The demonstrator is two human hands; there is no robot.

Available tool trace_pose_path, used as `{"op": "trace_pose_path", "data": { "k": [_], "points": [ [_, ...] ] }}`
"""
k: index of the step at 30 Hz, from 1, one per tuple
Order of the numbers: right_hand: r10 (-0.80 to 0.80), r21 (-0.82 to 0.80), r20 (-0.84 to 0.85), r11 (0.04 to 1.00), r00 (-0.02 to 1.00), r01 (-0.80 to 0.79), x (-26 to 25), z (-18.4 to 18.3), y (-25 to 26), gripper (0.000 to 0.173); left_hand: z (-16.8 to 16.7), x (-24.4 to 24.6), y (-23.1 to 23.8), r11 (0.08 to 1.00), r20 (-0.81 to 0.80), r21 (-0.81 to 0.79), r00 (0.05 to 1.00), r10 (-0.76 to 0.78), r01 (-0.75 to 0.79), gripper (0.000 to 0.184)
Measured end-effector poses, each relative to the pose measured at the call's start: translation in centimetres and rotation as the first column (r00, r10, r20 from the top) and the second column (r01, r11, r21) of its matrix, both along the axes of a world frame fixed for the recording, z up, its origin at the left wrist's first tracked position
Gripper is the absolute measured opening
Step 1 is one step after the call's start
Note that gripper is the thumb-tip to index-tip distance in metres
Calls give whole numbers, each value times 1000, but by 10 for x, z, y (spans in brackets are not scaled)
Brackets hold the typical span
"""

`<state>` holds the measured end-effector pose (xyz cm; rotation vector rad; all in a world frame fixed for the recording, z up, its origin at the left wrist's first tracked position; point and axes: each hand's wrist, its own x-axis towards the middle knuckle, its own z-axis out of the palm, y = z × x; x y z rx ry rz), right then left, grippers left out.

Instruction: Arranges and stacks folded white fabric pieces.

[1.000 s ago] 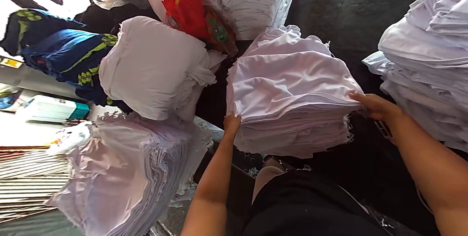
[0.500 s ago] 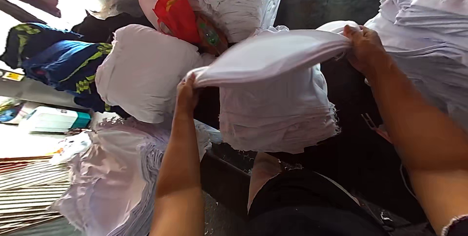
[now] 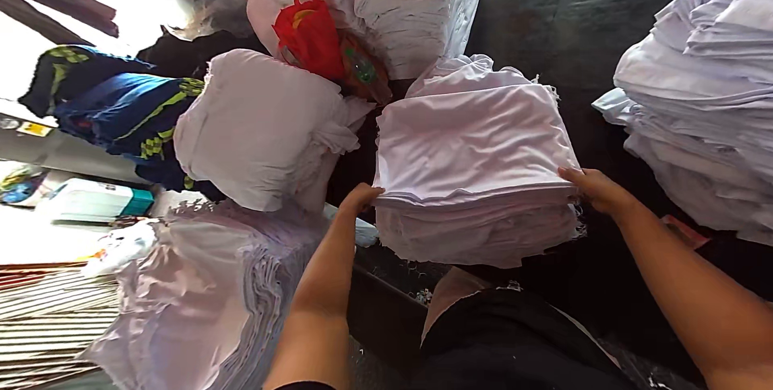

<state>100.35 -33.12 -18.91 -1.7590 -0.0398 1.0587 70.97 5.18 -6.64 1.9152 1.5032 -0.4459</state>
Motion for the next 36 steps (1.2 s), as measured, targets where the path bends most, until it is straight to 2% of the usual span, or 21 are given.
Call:
{"op": "trace_pose_path", "data": {
  "k": [1,2,4,5,6,8,9,11,13,16,19,21,23,26,28,30,32,34,36],
  "points": [
    [-15,0,-24,1000,1000,15,0,7,1,50,14,7,5,998,159,11,985,-59,58,45],
    [-28,0,-47,1000,998,28,0,14,3,48,26,16,12,994,363,29,926,-105,101,42],
    [-46,22,-91,999,995,48,-2,23,5,45,48,38,18,995,723,-25,689,-52,101,36],
    [-64,43,-121,997,991,69,-3,25,5,45,50,47,21,995,794,-72,607,13,72,35],
    [-95,57,-150,993,984,105,-6,25,4,45,44,51,26,998,782,-63,622,35,24,35],
    [-163,79,-189,980,968,180,-12,26,6,42,13,48,37,998,528,61,847,-55,26,45],
    [-179,104,-203,974,963,203,-14,28,7,41,-8,46,41,995,378,82,921,-88,61,49],
    [-200,138,-231,962,952,235,-16,31,10,43,-40,43,41,987,153,99,978,-139,125,54],
    [-223,129,-239,957,945,259,-17,35,13,44,-49,42,36,980,46,97,983,-180,175,53],
    [-268,96,-261,949,928,301,-18,38,15,41,-49,34,34,980,78,69,979,-190,185,53],
    [-283,73,-236,949,929,308,-17,41,19,35,-50,21,39,995,216,-26,972,-88,96,53],
    [-255,20,-109,966,961,259,-14,42,21,39,-52,12,40,990,291,-135,957,7,33,53],
    [-208,-99,93,971,974,217,-8,47,23,46,-48,4,38,960,325,-279,939,112,-18,52],
    [-69,-189,282,974,957,127,3,74,33,49,-26,-2,30,898,332,-439,921,204,-40,51],
    [-71,-124,341,985,937,120,10,97,42,46,-9,-5,33,916,412,-401,888,205,-25,44],
    [-179,14,340,983,923,185,9,117,51,45,-3,-11,58,941,536,-335,813,229,-44,38],
    [-243,79,333,970,911,230,2,121,57,46,-3,-20,83,945,590,-318,762,265,-82,33],
    [-203,0,359,976,911,217,-7,105,60,47,-7,-22,93,943,582,-309,759,290,-124,29],
    [-133,-123,353,975,926,187,-17,68,56,51,-15,-21,95,945,545,-290,786,292,-150,28]
  ]
}}
